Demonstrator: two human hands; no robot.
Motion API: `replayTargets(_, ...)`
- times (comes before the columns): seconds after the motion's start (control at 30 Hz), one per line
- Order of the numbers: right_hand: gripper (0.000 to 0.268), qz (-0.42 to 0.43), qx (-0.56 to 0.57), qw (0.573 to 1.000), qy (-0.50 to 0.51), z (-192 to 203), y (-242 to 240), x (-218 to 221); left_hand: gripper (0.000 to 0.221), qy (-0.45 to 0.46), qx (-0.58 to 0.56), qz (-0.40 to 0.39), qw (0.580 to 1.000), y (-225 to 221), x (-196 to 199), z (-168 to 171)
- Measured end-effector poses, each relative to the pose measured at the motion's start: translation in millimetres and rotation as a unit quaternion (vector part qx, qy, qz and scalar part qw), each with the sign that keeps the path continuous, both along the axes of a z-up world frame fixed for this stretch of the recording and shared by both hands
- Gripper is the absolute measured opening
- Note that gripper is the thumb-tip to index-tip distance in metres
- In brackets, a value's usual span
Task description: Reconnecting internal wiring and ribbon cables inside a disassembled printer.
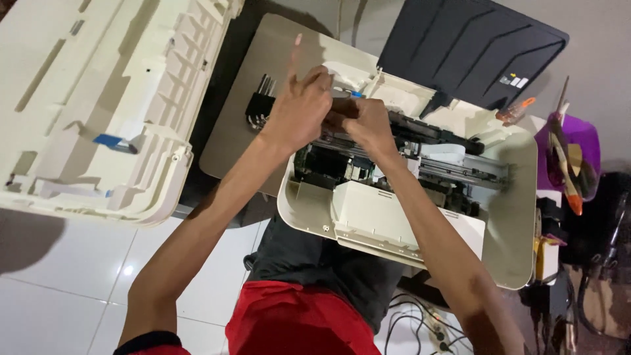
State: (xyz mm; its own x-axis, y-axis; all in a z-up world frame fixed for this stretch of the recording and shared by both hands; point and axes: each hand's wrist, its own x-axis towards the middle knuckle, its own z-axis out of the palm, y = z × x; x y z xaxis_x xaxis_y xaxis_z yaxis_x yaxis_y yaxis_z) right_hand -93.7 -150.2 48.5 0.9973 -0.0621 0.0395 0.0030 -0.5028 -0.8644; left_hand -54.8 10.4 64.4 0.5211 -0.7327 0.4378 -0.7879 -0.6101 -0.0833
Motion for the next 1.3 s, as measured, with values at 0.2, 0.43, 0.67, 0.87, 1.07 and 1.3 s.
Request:
replayTargets(0.2,0.014,-0.005,-0.001,1.0,-0.017,-43,-15,12,0.016,0.064,-0.061,-0.016,0.996,-2,9,-23)
replayTargets(0.43,0.02,0.011,-0.02,0.998,-0.051,-90,-41,26,0.026,0.079,-0.035,-0.007,0.996,0,8,-12)
replayTargets(0.67,0.023,0.014,-0.004,0.996,-0.084,-55,-19,9,0.025,0.084,-0.057,-0.008,0.995,-3,11,-18)
replayTargets(0.87,0.016,0.022,-0.055,0.996,-0.063,-51,-25,10,0.027,0.108,-0.011,-0.008,0.994,-20,36,-43)
replayTargets(1.07,0.028,0.029,-0.114,0.991,-0.066,-58,-32,7,0.022,0.122,0.002,0.004,0.993,-23,37,-46)
replayTargets(1.3,0.025,0.088,-0.22,0.961,-0.142,-99,-57,25,0.028,0.136,-0.002,-0.002,0.991,-23,36,-46)
